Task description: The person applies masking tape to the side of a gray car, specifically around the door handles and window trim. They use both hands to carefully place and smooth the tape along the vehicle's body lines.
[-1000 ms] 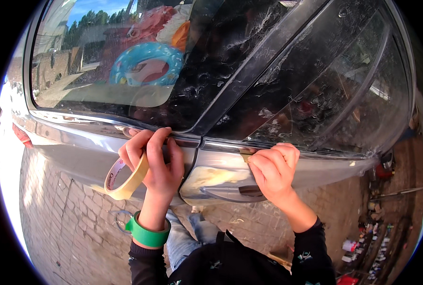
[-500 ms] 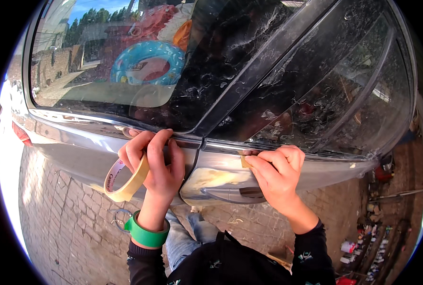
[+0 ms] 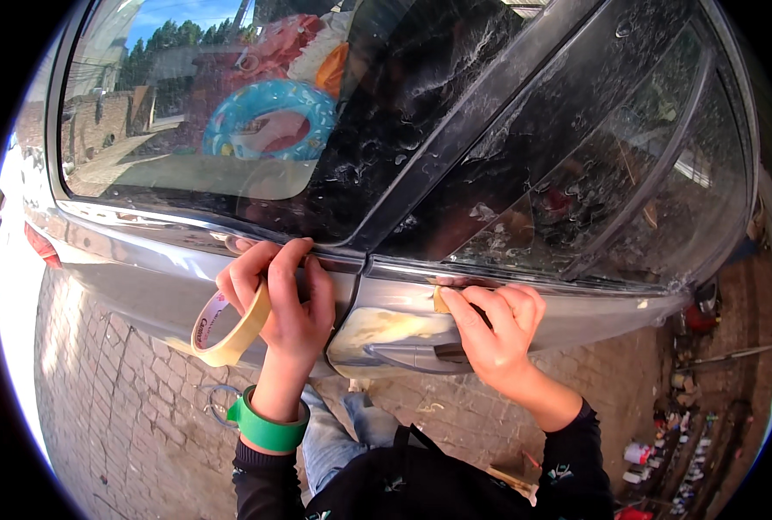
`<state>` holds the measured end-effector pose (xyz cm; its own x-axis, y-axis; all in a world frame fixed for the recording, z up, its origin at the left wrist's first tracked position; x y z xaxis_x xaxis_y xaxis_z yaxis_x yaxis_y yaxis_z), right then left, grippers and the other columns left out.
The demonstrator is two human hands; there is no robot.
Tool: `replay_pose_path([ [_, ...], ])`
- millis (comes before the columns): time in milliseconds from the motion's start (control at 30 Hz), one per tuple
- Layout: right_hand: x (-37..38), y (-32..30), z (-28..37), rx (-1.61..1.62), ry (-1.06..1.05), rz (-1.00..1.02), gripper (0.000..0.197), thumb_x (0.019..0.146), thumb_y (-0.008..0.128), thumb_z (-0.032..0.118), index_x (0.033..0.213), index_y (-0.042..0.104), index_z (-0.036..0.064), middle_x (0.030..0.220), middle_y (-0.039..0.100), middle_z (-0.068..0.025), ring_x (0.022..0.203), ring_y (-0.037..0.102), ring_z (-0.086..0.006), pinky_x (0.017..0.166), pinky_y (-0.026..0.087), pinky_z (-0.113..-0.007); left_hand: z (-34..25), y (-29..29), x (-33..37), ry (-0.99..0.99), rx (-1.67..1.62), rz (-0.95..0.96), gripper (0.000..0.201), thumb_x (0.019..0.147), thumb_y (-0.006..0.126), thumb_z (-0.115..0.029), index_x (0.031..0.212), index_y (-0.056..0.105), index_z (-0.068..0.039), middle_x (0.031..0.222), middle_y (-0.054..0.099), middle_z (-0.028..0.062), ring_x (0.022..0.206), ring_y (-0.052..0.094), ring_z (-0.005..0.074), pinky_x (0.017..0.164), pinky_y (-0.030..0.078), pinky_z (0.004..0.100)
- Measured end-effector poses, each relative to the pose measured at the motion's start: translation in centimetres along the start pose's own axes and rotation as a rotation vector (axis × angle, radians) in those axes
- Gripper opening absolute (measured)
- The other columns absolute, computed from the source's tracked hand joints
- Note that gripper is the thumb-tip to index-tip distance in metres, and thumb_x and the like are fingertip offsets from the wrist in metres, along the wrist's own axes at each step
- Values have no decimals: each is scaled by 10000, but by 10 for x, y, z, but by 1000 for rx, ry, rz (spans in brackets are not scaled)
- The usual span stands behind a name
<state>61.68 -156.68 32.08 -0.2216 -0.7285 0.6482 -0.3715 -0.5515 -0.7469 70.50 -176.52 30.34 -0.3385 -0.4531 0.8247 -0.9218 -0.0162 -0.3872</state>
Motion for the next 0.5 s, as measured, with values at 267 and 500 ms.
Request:
replay_pose_path([
  [267, 1, 2, -1, -35, -63, -102, 379, 609, 744, 132, 988, 765, 154, 933, 628, 27, 860, 489, -188, 823, 392, -359, 0, -1, 1, -1, 10, 3, 235, 789, 698, -9, 1010, 673, -83, 966, 555, 84, 955, 499, 263, 871, 373, 379],
  [500, 0, 8, 1, -15, -73, -155, 312, 698, 742, 140, 1009, 758, 142, 968, 619, 42, 892, 473, -165, 837, 407, -313, 0, 0, 1, 9, 11, 0, 234, 791, 697, -1, 1010, 674, -83, 966, 561, 83, 955, 499, 264, 868, 380, 378],
])
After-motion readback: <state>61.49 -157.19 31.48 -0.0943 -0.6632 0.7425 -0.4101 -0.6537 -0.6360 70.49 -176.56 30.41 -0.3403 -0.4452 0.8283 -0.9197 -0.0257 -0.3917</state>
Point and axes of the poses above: each hand's wrist, its own x-axis towards the middle knuckle, its own y-axis out of the palm, z = x × y, the point moved 7 cm from there along x, towards the middle knuckle
